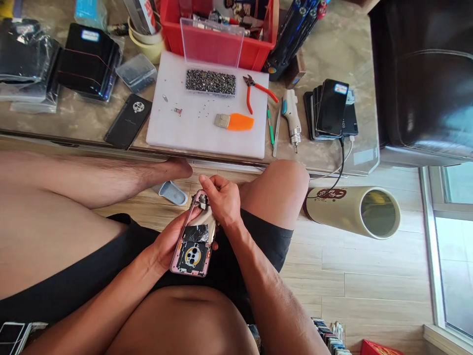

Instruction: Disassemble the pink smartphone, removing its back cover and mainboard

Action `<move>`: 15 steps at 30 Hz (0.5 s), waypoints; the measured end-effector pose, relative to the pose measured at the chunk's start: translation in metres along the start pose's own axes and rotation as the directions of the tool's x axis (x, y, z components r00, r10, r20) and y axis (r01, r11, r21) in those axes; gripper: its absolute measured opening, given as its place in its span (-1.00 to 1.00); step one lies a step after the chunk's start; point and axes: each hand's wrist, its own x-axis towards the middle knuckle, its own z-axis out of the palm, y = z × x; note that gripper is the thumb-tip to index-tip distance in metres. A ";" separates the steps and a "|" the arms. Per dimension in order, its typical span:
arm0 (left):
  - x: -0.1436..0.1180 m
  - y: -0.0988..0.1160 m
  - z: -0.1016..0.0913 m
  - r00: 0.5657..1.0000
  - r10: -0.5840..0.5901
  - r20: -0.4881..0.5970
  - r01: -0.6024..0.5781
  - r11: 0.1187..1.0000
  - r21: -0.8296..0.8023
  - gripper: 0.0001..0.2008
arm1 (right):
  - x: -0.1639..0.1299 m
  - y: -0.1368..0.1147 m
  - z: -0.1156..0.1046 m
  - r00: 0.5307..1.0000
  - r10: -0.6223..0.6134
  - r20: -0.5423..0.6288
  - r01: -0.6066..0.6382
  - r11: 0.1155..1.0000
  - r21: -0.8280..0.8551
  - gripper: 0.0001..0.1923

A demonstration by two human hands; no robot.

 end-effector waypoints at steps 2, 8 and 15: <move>0.000 0.000 0.001 1.000 0.008 -0.018 -0.008 1.000 0.007 -0.77 | 0.000 0.002 0.000 1.000 0.021 0.007 -0.021 0.999 0.033 -0.43; 0.002 0.000 0.000 0.998 0.063 -0.025 -0.062 0.996 0.062 -0.78 | -0.002 0.003 0.000 0.999 0.048 0.008 -0.048 0.990 0.133 -0.44; 0.003 -0.002 -0.002 0.998 0.050 -0.041 -0.047 0.995 0.084 -0.63 | -0.006 0.000 -0.004 0.999 -0.026 -0.020 0.028 0.992 0.124 -0.43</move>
